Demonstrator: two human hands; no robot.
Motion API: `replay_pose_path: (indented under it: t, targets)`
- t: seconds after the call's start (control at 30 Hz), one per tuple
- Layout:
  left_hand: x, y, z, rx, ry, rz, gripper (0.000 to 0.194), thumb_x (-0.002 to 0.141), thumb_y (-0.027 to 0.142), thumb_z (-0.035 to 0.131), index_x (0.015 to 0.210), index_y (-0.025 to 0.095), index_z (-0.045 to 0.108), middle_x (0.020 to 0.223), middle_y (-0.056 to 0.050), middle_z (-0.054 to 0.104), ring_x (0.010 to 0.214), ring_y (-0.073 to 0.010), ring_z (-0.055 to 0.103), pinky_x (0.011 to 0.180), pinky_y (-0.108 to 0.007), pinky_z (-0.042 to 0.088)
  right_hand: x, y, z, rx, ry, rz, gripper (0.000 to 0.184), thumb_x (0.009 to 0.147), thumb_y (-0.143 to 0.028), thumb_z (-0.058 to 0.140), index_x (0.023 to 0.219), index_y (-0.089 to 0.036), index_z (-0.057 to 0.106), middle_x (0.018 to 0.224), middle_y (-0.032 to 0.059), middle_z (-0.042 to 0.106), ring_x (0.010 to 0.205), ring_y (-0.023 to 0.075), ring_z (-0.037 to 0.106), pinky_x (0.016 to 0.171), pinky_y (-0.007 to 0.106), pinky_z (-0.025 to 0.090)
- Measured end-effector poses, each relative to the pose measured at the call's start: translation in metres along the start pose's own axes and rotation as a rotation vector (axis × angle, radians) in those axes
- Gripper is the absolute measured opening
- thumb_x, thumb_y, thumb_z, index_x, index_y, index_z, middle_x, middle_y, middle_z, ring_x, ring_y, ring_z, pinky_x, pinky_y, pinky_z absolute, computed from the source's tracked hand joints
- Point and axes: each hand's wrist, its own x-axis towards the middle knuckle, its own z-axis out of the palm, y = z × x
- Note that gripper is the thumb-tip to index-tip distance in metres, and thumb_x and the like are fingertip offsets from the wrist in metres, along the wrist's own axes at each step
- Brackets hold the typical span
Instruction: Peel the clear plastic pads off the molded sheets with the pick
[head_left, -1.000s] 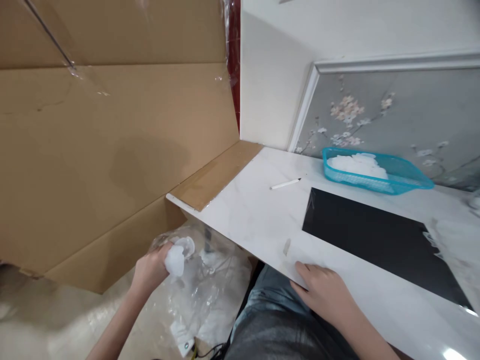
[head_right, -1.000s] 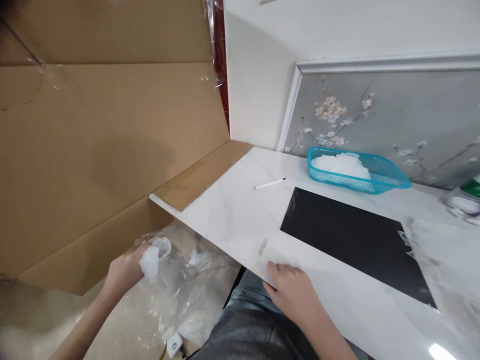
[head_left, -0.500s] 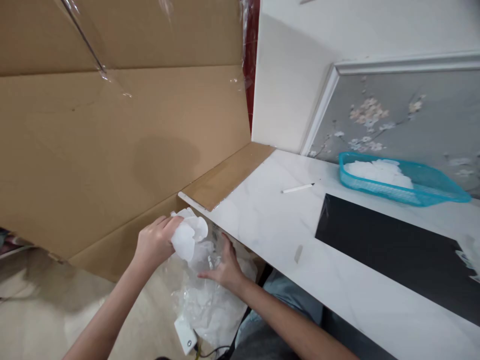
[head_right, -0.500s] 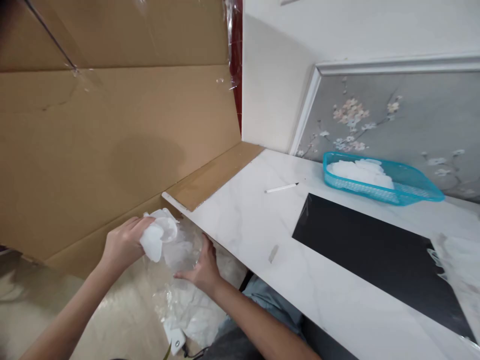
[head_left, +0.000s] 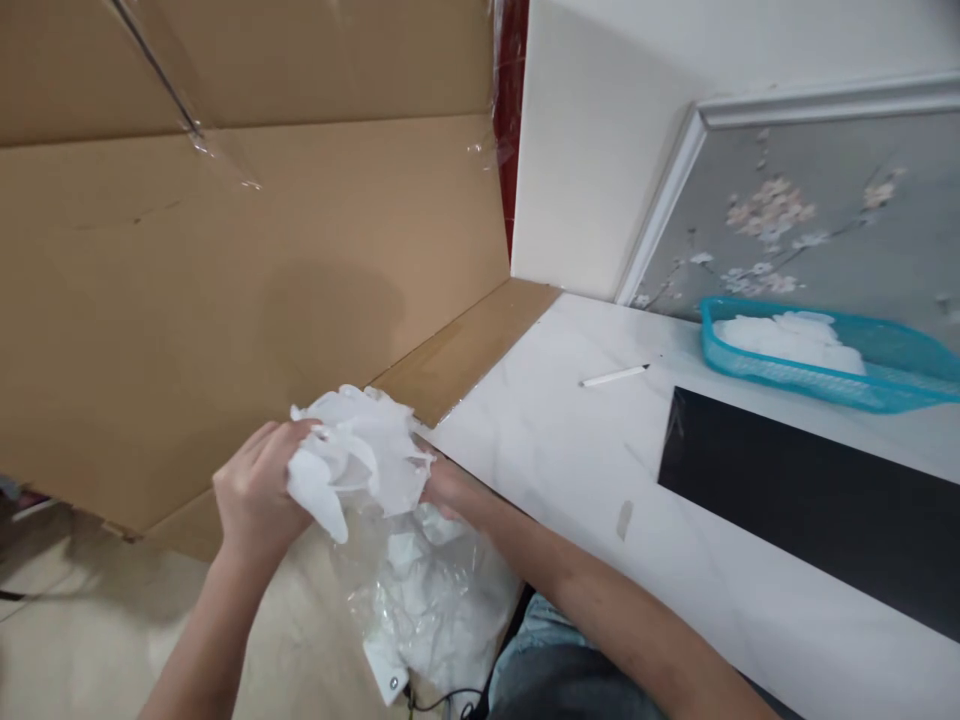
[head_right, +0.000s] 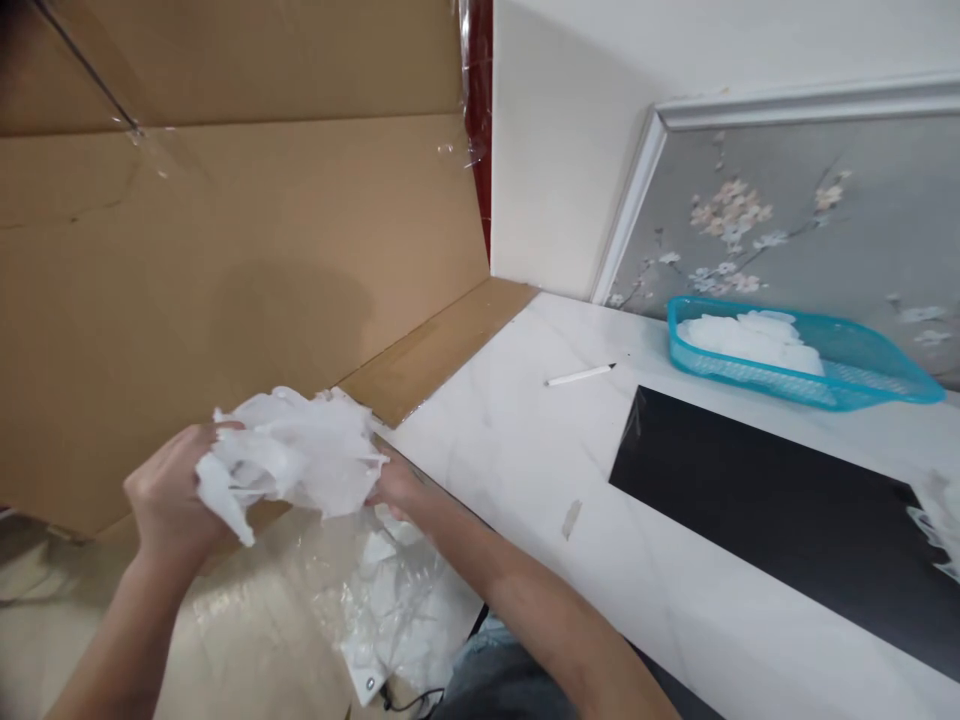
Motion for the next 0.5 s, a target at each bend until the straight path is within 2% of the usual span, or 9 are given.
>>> replay_pose_path:
  t: [0.1, 0.23, 0.4, 0.5]
  targets:
    - [0.002, -0.007, -0.009, -0.012, 0.081, -0.022, 0.008, 0.078, 0.022, 0.051, 0.081, 0.015, 0.055, 0.067, 0.001, 0.059, 0.057, -0.0083, 0.053, 0.055, -0.016, 0.040, 0.000, -0.029, 0.008, 0.059, -0.026, -0.001, 0.038, 0.071, -0.045, 0.060, 0.103, -0.023, 0.060, 0.086, 0.0021, 0.067, 0.068, 0.0153, 0.060, 0.056, 0.027, 0.048]
    - [0.007, -0.009, -0.021, -0.073, 0.151, -0.079, 0.014, 0.077, 0.028, 0.051, 0.080, 0.015, 0.055, 0.067, 0.001, 0.056, 0.057, -0.0086, 0.051, 0.056, -0.018, 0.040, -0.008, -0.072, 0.013, 0.071, -0.016, -0.022, 0.025, 0.069, -0.037, 0.062, 0.087, -0.020, 0.060, 0.068, -0.0023, 0.062, 0.058, 0.0120, 0.055, 0.055, 0.025, 0.046]
    - [0.019, -0.016, -0.024, -0.084, 0.281, -0.078, 0.007, 0.076, 0.019, 0.054, 0.073, 0.013, 0.058, 0.063, 0.003, 0.052, 0.056, -0.0062, 0.047, 0.054, -0.017, 0.036, -0.024, -0.136, 0.017, 0.063, -0.012, -0.080, 0.007, 0.071, -0.021, 0.059, 0.076, -0.018, 0.055, 0.060, -0.0056, 0.056, 0.055, 0.0090, 0.053, 0.057, 0.022, 0.046]
    - [0.028, -0.021, -0.023, -0.064, 0.336, -0.073, 0.016, 0.080, 0.020, 0.052, 0.071, 0.010, 0.060, 0.059, 0.003, 0.048, 0.057, -0.0047, 0.046, 0.056, -0.016, 0.034, -0.034, -0.179, 0.025, 0.055, -0.003, -0.126, 0.006, 0.075, -0.013, 0.052, 0.078, -0.016, 0.057, 0.057, -0.0069, 0.052, 0.054, 0.0063, 0.052, 0.063, 0.022, 0.048]
